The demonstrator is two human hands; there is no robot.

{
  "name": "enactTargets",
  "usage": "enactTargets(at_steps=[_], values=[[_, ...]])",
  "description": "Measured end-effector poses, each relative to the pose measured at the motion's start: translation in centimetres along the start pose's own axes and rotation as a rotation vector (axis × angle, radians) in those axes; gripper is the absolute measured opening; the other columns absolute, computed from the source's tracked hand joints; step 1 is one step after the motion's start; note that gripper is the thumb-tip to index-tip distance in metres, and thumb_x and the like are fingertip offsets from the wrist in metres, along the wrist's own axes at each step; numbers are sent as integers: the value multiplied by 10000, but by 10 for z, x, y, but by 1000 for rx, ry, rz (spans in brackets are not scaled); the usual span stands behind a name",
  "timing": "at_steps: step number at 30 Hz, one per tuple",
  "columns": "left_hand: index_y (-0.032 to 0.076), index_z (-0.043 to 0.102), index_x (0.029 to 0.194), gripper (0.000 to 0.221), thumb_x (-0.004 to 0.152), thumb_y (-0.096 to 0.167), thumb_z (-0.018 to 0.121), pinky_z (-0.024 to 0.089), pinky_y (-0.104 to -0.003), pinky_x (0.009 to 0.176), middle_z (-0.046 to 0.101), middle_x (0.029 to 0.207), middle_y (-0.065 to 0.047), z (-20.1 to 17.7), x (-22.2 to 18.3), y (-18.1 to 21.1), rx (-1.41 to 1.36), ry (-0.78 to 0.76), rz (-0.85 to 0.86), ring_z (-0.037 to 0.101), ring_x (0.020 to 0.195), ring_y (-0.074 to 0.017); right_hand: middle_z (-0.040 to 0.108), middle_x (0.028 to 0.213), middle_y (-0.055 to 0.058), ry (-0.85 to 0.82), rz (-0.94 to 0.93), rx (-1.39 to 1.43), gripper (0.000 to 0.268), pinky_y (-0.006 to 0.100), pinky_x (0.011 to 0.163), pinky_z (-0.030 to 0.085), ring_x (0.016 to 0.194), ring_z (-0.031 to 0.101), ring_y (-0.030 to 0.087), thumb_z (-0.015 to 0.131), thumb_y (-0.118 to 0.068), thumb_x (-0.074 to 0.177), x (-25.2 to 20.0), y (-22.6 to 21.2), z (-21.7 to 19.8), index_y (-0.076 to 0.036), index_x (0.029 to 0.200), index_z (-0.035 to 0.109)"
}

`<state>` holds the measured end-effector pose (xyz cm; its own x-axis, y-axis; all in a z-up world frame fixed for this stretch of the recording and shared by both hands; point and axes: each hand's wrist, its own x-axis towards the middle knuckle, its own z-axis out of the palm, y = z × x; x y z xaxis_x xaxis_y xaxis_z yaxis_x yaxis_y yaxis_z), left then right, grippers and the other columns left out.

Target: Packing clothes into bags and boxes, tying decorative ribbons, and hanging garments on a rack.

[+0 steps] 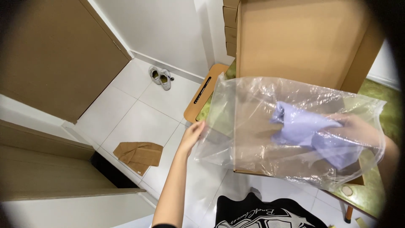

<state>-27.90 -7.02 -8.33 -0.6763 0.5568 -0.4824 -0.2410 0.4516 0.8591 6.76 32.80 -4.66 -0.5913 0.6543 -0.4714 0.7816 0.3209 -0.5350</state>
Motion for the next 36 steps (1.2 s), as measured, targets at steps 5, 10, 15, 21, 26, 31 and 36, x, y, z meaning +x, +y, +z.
enactTargets(at_steps=[5,10,15,21,26,31,36], values=[[188,647,1473,735,941,654,445,371,-331,1235,655,1526,28,34,16,93,11,91,207,553,1467,-138,897,998,331,-93,193,178,289,508,741,646,811,833,467,798,-65,956,-50,-63,-19,61,1203,878],[150,580,1505,758,960,644,396,566,-295,833,725,1417,-34,47,24,153,-295,-41,238,749,1078,-166,974,1012,193,-130,-206,222,283,394,845,685,849,894,313,856,-41,841,-5,4,-21,50,1093,948],[109,740,1267,476,972,465,627,600,-296,838,797,1189,-29,56,28,167,-303,-53,200,736,996,-129,854,1221,74,-100,-404,-46,345,346,1030,547,1077,792,219,828,-136,861,70,94,-32,-144,1194,917],[132,779,1138,261,969,330,786,636,-350,857,808,1126,-20,68,70,143,-407,-27,251,747,993,-112,646,1498,61,-278,262,-427,371,379,1220,396,1365,589,206,688,-130,991,138,3,61,-83,1358,710],[59,796,1013,146,1027,177,711,620,-246,640,790,947,-34,72,72,145,-440,116,272,728,782,-126,753,1166,220,75,90,320,326,442,903,487,1002,670,337,788,-80,900,-1,-5,-28,58,1196,781],[123,721,972,138,1021,250,699,510,-272,460,817,874,-36,56,112,110,-320,398,343,629,623,-123,728,897,108,398,3,679,174,369,569,466,694,600,203,820,-157,944,-5,168,-37,-31,1048,762],[184,706,930,135,1024,281,695,516,-251,614,804,836,0,67,147,76,-237,511,439,678,673,-82,752,951,170,451,227,608,264,430,627,512,753,648,278,852,-172,928,-48,163,-25,-17,1137,814]])
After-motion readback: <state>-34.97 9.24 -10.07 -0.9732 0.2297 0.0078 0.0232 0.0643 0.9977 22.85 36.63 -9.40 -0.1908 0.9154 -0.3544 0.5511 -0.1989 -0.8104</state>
